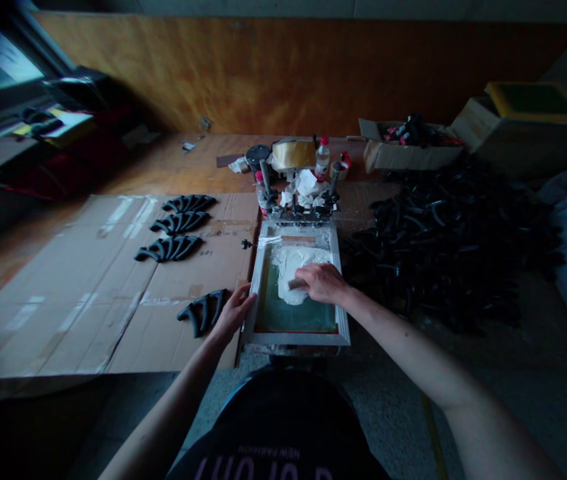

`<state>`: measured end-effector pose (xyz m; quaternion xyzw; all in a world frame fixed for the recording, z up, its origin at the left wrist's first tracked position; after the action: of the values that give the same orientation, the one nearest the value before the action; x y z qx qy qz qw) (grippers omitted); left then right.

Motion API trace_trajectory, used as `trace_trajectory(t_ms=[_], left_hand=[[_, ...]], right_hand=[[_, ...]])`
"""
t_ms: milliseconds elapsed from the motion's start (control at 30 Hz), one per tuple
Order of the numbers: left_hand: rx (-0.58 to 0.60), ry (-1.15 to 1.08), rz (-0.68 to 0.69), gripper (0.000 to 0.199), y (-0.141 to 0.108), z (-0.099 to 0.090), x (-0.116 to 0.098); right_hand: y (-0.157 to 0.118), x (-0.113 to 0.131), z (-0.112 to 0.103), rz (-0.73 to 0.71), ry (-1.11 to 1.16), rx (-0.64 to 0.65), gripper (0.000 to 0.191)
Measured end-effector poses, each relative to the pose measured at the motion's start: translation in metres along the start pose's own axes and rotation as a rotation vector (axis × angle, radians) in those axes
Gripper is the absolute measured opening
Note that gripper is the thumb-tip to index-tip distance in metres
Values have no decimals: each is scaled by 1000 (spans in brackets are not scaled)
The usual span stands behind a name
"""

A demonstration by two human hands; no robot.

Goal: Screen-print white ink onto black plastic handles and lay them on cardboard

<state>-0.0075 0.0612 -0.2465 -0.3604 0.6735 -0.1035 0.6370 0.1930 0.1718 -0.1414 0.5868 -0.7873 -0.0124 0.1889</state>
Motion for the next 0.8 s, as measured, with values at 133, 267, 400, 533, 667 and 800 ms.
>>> trace_trajectory(t_ms=[133,267,400,533,667,800], left_hand=[[77,-26,34,77,-24,-4,-33],[76,-131,119,62,-56,-14,-92],[56,-306,392,53,-73,-17,-171],[107,-419,490,52,-67,-5,-214],[160,-468,289,60,-54,27,-161],[494,-296,-241,63,-66,98,-43]], right_hand=[[40,-45,-46,193,-27,-143,57],[23,-111,-102,443,-58,-348,48],[-45,-149,-100,716,-29,-422,29],[-58,-110,-15,598,35,-137,28],[-40,-52,43,501,-86,106,20],[-25,-3,42,552,-30,-16,20]])
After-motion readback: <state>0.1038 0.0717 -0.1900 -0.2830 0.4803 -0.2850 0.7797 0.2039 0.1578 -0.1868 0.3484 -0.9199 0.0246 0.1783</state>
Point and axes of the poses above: each hand's wrist, its own y-axis towards the middle knuckle, its own z-axis out of the palm, x = y × z, the point moved 8 cm from there along y, towards the middle knuckle, and after that the axes turned 14 degrees about -z, right-handed, at the moved point
